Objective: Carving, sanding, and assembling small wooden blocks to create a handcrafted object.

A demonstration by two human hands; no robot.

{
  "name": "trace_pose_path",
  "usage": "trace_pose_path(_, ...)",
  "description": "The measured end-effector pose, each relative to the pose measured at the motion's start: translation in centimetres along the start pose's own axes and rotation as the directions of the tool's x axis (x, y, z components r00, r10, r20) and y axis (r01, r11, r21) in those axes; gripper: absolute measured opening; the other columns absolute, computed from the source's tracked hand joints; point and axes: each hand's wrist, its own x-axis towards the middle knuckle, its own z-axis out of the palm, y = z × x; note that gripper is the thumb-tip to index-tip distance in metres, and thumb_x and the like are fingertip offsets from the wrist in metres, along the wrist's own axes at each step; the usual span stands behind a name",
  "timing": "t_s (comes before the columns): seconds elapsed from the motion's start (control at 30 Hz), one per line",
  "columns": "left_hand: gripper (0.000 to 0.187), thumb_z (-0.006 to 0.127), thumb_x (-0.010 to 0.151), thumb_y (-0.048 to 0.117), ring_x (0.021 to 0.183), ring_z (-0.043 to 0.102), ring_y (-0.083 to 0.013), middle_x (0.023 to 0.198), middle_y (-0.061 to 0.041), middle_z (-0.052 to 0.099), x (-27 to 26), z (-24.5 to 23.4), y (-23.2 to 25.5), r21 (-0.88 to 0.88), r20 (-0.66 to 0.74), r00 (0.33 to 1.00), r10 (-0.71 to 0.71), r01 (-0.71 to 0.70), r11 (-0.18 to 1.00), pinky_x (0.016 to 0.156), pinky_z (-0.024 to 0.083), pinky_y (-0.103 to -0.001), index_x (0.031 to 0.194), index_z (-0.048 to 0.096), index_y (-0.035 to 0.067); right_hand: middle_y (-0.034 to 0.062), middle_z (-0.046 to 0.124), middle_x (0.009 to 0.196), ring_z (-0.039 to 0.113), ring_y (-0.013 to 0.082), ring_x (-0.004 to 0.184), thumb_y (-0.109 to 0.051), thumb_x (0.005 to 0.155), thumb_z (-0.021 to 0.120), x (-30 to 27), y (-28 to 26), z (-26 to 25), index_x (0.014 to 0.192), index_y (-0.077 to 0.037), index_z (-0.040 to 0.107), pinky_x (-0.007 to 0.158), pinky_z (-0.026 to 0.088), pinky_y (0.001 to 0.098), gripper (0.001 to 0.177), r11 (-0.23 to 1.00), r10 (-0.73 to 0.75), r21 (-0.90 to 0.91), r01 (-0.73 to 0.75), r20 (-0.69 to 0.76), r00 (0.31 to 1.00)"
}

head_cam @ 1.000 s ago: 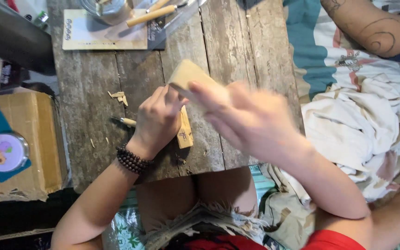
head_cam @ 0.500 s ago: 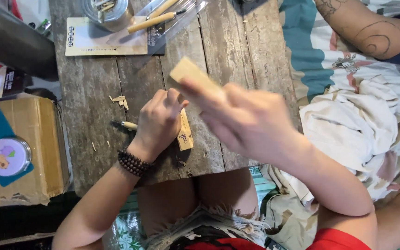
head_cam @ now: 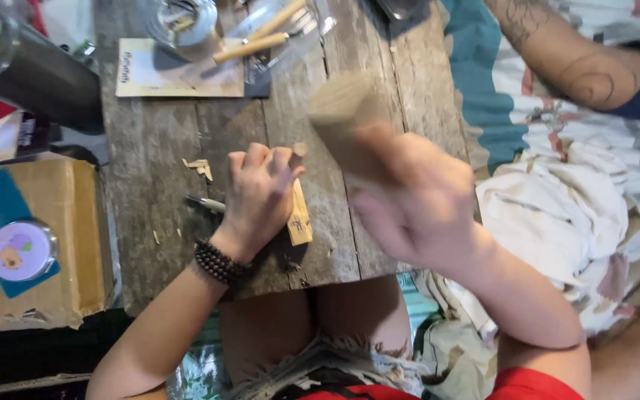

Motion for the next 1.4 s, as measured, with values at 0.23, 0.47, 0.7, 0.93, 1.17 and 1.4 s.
trace_pose_path(0.23, 0.017, 0.065, 0.097, 0.014, 0.073, 0.047, -0.0220, 0.081, -0.009, 0.059, -0.3, 0.7, -0.2, -0.088, 0.000, 0.999, -0.053, 0.053, 0.995, 0.073, 0.038, -0.038, 0.104, 0.056, 0.002, 0.0071, 0.076, 0.100, 0.064, 0.0137, 0.069, -0.009, 0.093, 0.067, 0.3, -0.3, 0.3, 0.152, -0.002, 0.043, 0.055, 0.050, 0.0252, 0.064, 0.984, 0.053, -0.178, -0.024, 0.161, 0.986)
trace_pose_path(0.47, 0.022, 0.062, 0.100, 0.014, 0.072, 0.047, -0.0201, 0.079, -0.010, 0.061, -0.6, 1.7, -0.8, -0.092, -0.044, 0.999, -0.032, 0.028, 0.995, 0.070, 0.037, -0.035, 0.109, 0.059, -0.006, 0.0033, 0.078, 0.104, 0.073, 0.0139, 0.078, -0.019, 0.099, 0.064, 0.7, -0.6, 1.3, 0.156, -0.011, 0.037, 0.050, 0.053, 0.0248, 0.063, 0.941, 0.110, -0.339, -0.017, 0.259, 0.960)
trace_pose_path(0.7, 0.022, 0.058, 0.105, 0.020, 0.068, 0.043, -0.0183, 0.076, -0.009, 0.058, -0.9, 2.1, -0.6, -0.127, -0.053, 0.997, -0.047, 0.040, 0.991, 0.065, 0.035, -0.033, 0.105, 0.060, -0.002, 0.0102, 0.075, 0.105, 0.064, 0.0179, 0.070, -0.008, 0.096, 0.068, 1.1, -1.0, 0.7, 0.148, -0.002, 0.049, 0.062, 0.055, 0.0296, 0.055, 0.988, 0.057, -0.151, -0.043, 0.088, 0.994)
trace_pose_path(0.93, 0.023, 0.066, 0.099, 0.014, 0.072, 0.049, -0.0222, 0.082, -0.010, 0.060, -0.5, 0.9, -0.5, -0.143, 0.011, 0.997, -0.072, 0.073, 0.987, 0.073, 0.039, -0.036, 0.110, 0.057, -0.003, 0.0128, 0.071, 0.094, 0.058, 0.0198, 0.061, -0.008, 0.100, 0.064, 0.2, 1.3, 1.9, 0.145, 0.002, 0.045, 0.051, 0.047, 0.0298, 0.051, 0.982, 0.106, -0.167, -0.088, 0.102, 0.989)
trace_pose_path(1.17, 0.019, 0.063, 0.101, 0.012, 0.074, 0.049, -0.0221, 0.099, -0.016, 0.061, -0.7, 1.4, -0.8, -0.110, 0.063, 0.997, -0.052, 0.059, 0.992, 0.073, 0.040, -0.038, 0.103, 0.064, -0.006, 0.0091, 0.081, 0.104, 0.068, 0.0123, 0.061, -0.012, 0.107, 0.061, 0.3, 2.7, 2.2, 0.162, -0.010, 0.024, 0.040, 0.049, 0.0198, 0.067, 0.983, 0.117, -0.169, -0.068, 0.297, 0.948)
trace_pose_path(1.4, 0.010, 0.053, 0.099, 0.005, 0.089, 0.057, -0.0293, 0.109, -0.013, 0.065, 0.2, -1.0, -0.6, -0.458, -0.041, 0.993, -0.109, 0.078, 0.886, 0.084, 0.040, -0.043, 0.094, 0.058, -0.003, 0.0376, 0.066, 0.143, 0.077, 0.0325, 0.080, 0.003, 0.109, 0.059, -0.3, 7.4, 2.8, 0.162, -0.020, 0.015, 0.057, 0.063, 0.0365, 0.073, 0.972, 0.228, -0.073, -0.224, 0.042, 0.973)
